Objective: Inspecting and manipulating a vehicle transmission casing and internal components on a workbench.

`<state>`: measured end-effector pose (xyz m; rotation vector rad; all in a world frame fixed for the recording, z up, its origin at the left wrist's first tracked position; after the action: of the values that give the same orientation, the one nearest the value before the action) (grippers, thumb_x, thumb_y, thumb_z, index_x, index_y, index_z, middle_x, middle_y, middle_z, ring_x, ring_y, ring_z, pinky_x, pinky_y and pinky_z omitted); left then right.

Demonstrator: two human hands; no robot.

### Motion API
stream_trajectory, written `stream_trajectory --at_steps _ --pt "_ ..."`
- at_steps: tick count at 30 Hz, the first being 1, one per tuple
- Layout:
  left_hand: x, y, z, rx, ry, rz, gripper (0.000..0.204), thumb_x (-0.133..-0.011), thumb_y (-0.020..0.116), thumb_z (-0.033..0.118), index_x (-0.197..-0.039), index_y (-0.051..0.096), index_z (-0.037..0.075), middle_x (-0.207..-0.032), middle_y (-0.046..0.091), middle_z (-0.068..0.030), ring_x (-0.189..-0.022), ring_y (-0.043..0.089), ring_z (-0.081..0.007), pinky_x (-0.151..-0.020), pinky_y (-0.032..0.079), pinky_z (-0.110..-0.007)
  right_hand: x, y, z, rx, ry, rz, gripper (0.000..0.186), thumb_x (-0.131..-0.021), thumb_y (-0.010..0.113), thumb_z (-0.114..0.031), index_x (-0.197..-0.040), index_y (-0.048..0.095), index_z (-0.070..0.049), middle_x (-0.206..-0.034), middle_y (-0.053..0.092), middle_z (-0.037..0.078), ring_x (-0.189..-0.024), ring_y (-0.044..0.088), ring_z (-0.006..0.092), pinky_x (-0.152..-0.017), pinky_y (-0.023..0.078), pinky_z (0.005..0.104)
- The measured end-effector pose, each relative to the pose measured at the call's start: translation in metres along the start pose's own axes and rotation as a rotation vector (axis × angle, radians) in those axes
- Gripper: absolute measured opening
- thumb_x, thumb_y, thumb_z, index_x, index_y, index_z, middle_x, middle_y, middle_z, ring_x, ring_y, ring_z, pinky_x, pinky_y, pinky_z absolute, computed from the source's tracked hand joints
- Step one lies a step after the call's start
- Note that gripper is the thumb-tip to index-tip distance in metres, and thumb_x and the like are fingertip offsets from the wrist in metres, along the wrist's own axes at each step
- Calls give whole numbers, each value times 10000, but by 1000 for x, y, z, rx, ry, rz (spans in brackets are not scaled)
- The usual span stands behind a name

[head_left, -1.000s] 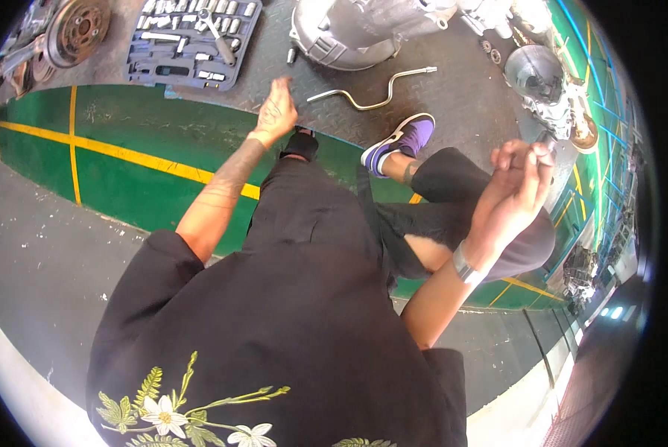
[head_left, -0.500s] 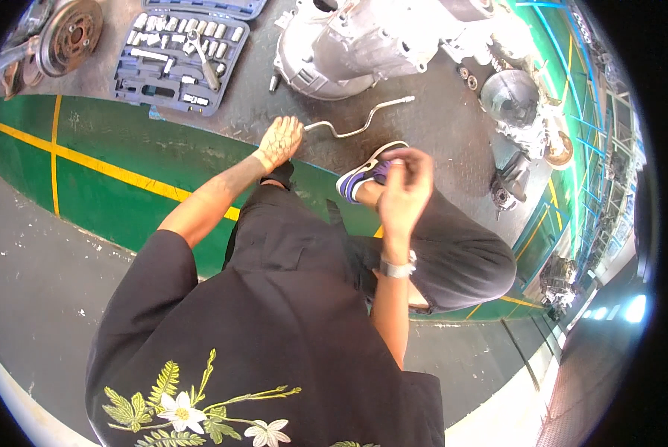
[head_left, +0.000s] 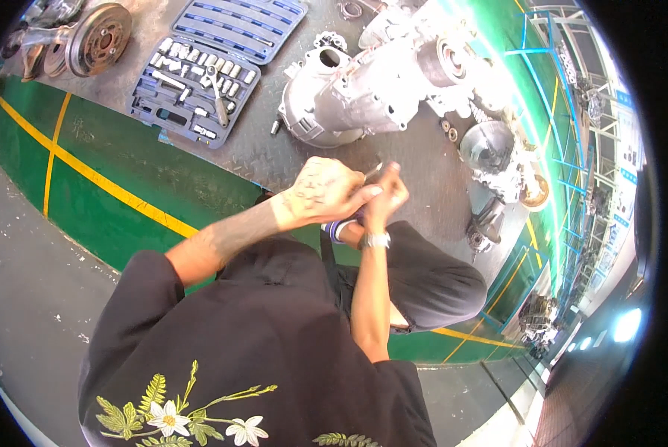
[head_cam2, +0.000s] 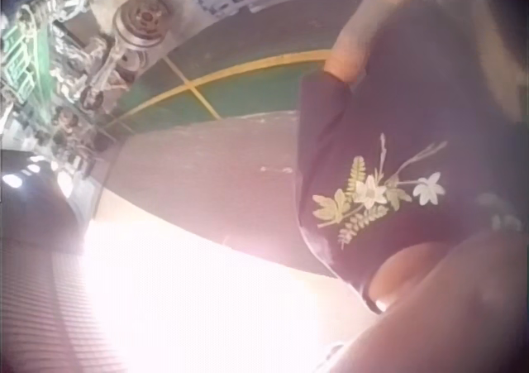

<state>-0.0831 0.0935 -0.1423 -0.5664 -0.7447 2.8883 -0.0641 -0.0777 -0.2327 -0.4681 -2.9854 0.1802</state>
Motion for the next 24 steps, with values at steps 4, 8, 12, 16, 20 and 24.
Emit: stream_trajectory --at_steps 4,8,12,16,20,24 --pt "30 -62 -53 942 -384 393 566 -1029 388 420 -578 264 102 -550 244 5 -497 239 -126 -492 206 -320 -2 -43 -93 -303 160 26 504 -1008 494 -226 -584 236 -137 -517 224 -45 -439 180 79 -392 136 261" --pt "40 -99 -97 817 -570 548 561 -1044 394 415 -575 332 112 -576 274 57 -544 245 -61 -517 189 -251 15 -40 -203 -587 344 -337 481 -1010 420 -370 -596 351 -136 -547 290 -20 -455 217 117 -410 205 281" --pt "27 -116 -101 531 -489 492 195 -1045 396 125 -952 542 36 -611 352 40 -557 303 -60 -520 300 -249 26 -43 -299 -731 88 -735 563 -1034 376 -449 -555 311 -160 -478 297 -38 -365 193 85 -337 165 256" --pt "46 -126 -129 376 -360 688 502 -858 435 -62 -1346 392 49 -1065 563 -87 -848 534 -125 -698 424 -251 44 -42 -343 -574 -115 -868 596 -1031 372 -475 -534 258 -167 -464 277 -50 -331 202 60 -298 181 228" --pt "-19 -109 -130 447 -262 369 602 -873 601 39 -1434 386 59 -1426 471 -106 -1269 467 -222 -1068 361 -351 39 -72 -372 -521 -276 -807 603 -1020 403 -475 -527 255 -162 -467 293 -46 -332 224 48 -284 222 213" --pt "-174 -76 -12 138 150 62 942 -629 847 487 -1354 479 12 -1305 530 -223 -1236 502 -355 -1000 450 -438 26 -124 -406 -403 -500 -523 554 -1031 333 -433 -539 250 -192 -478 257 -55 -356 188 41 -290 183 213"
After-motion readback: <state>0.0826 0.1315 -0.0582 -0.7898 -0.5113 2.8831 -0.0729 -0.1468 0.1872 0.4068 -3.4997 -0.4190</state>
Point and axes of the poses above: each hand's wrist, its own x-axis away from the middle knuckle, its own y-axis out of the palm, z = x × y, the point moved 9 cm from there along -x, towards the middle knuckle
